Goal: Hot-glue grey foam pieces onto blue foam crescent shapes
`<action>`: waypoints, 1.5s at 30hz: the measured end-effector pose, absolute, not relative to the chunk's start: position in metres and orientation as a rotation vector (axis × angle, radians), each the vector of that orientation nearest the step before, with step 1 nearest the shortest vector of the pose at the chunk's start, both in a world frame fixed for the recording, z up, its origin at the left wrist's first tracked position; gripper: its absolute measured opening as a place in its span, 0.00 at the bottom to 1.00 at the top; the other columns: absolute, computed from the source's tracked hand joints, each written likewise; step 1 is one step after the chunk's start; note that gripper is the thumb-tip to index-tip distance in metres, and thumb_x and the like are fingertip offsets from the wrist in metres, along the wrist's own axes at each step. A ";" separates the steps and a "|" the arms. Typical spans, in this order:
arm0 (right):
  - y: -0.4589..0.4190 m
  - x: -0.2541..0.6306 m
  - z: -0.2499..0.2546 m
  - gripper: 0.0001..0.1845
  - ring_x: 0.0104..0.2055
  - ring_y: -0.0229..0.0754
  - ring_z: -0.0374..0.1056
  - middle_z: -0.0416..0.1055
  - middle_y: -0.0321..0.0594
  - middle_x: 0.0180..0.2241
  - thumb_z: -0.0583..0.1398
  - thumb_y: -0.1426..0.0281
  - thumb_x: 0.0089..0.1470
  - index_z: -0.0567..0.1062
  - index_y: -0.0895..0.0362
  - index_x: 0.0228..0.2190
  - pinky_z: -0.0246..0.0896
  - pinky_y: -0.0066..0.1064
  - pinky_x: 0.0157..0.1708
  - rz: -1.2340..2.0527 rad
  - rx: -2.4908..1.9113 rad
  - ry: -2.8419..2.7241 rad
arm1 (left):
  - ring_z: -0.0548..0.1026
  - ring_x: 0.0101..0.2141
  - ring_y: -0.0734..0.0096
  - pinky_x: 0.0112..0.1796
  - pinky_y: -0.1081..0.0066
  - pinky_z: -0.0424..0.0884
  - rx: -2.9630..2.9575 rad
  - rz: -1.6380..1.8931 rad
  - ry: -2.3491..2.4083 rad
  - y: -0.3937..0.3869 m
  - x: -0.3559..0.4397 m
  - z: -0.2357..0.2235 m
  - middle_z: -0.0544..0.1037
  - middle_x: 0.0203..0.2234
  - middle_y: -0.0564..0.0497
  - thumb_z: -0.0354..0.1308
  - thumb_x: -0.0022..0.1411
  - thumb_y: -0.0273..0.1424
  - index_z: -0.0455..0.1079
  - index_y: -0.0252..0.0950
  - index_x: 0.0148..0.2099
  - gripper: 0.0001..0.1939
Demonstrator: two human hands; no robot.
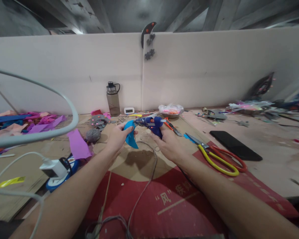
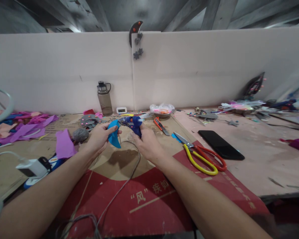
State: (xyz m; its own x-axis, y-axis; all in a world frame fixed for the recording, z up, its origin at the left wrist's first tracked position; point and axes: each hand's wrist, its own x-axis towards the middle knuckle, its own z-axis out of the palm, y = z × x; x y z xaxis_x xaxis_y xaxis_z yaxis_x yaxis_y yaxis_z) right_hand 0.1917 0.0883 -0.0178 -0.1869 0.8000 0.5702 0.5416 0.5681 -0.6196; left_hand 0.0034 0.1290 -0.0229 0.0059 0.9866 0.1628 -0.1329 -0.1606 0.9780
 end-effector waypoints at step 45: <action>0.087 0.191 -0.015 0.16 0.40 0.47 0.67 0.72 0.47 0.40 0.53 0.66 0.54 0.67 0.58 0.44 0.60 0.41 0.42 0.342 -1.129 -1.824 | 0.75 0.23 0.68 0.24 0.73 0.69 1.361 1.391 1.142 0.124 0.004 -0.020 0.77 0.22 0.47 0.64 0.46 0.35 0.68 0.32 0.36 0.16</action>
State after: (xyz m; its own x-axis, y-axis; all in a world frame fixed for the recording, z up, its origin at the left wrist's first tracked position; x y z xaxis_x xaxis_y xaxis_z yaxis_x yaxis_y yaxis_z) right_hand 0.1913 0.0868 -0.0150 -0.1429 0.8129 0.5646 0.5535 0.5386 -0.6353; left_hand 0.0043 0.1244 -0.0197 -0.0391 0.9756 0.2158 0.0210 -0.2151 0.9764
